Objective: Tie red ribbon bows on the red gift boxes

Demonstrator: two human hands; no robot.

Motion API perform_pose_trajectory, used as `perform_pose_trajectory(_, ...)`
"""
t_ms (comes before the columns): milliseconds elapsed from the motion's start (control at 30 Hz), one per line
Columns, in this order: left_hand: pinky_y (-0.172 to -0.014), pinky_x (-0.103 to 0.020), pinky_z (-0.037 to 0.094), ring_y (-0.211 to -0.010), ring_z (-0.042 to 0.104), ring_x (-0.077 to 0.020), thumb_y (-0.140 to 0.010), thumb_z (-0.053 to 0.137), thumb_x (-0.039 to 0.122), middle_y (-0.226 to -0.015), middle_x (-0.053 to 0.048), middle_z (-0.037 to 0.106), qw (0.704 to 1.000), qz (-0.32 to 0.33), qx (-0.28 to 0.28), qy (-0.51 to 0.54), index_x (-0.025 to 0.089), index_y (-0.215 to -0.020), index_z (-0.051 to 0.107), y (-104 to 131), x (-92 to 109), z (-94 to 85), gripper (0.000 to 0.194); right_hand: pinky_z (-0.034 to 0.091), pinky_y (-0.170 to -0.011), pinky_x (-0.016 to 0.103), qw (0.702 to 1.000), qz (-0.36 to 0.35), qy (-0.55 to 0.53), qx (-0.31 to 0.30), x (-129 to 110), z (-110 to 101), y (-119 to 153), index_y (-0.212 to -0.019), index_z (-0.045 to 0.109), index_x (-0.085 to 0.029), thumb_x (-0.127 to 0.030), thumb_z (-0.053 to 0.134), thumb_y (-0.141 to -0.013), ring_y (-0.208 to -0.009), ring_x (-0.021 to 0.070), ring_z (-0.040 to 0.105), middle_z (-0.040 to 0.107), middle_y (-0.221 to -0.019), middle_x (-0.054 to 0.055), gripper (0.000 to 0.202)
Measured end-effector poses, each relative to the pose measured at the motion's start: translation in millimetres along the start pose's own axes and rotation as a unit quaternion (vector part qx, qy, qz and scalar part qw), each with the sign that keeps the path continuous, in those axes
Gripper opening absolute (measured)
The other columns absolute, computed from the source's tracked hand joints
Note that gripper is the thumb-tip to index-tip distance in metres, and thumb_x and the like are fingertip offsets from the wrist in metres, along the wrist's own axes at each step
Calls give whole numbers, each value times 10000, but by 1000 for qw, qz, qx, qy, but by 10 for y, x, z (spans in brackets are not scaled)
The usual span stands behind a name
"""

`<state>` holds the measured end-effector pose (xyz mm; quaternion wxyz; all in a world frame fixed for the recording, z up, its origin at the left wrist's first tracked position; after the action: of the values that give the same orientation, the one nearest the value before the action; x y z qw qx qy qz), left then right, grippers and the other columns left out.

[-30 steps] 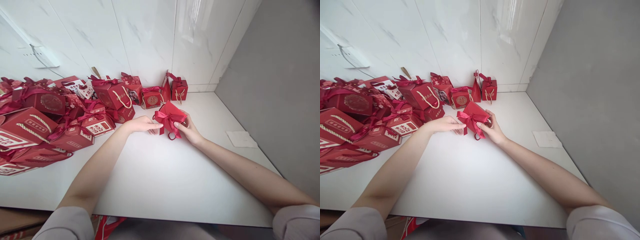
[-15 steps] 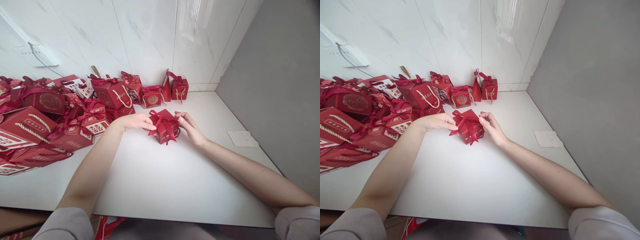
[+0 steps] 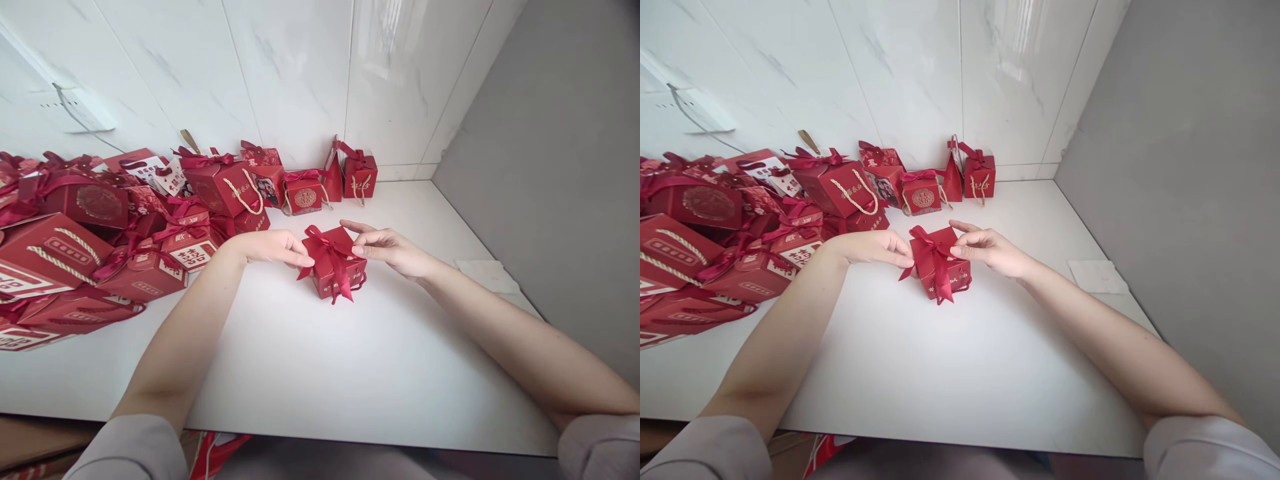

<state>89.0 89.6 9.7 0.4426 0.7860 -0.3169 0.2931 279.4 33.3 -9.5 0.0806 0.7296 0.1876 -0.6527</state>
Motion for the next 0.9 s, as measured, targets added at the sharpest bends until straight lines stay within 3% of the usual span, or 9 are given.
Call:
perform_pose_trajectory(100, -791, -258, 431, -792, 600, -146, -751, 737, 483, -834, -16, 711, 999, -9, 31, 8, 188, -797, 765, -29, -6, -11, 300, 243, -1153, 463, 998, 25, -51, 30, 86, -41, -17, -692, 706, -245, -507, 709, -824, -1483, 303, 269, 598, -1377, 56, 293)
perform_pose_trajectory(233, -810, -258, 424, -797, 606, -144, -741, 747, 452, -823, -6, 709, 1000, 6, 15, -13, 186, -755, 747, -56, -11, 3, 267, 269, -1136, 459, 992, 44, -96, 72, 176, -92, -34, -626, 627, -209, -496, 725, -808, -1404, 315, 402, 549, -1438, 55, 354)
perform_pose_trajectory(567, -800, -278, 436, -786, 618, -163, -756, 736, 417, -767, -17, 689, 999, 32, -38, -6, 167, -705, 678, -92, -70, 35, 262, 296, -1099, 436, 993, 51, -88, 65, 230, -79, -43, -558, 526, -192, -423, 726, -799, -1301, 300, 494, 533, -1457, 29, 389)
perform_pose_trajectory(900, -779, -280, 460, -758, 620, -163, -743, 762, 385, -758, -27, 686, 996, 47, -64, 41, 166, -691, 661, -121, -91, 52, 247, 309, -1086, 433, 994, 41, -80, 58, 235, -83, -68, -538, 510, -194, -401, 718, -801, -1283, 290, 497, 555, -1428, 14, 394)
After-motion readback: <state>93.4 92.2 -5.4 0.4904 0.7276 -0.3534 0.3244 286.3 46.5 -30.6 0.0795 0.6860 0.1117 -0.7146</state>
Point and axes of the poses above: each hand's wrist, its own y-axis away from the middle knuckle, its own z-axis out of the palm, x = y × z, the point moved 6 cm from there along -y, towards the middle knuckle
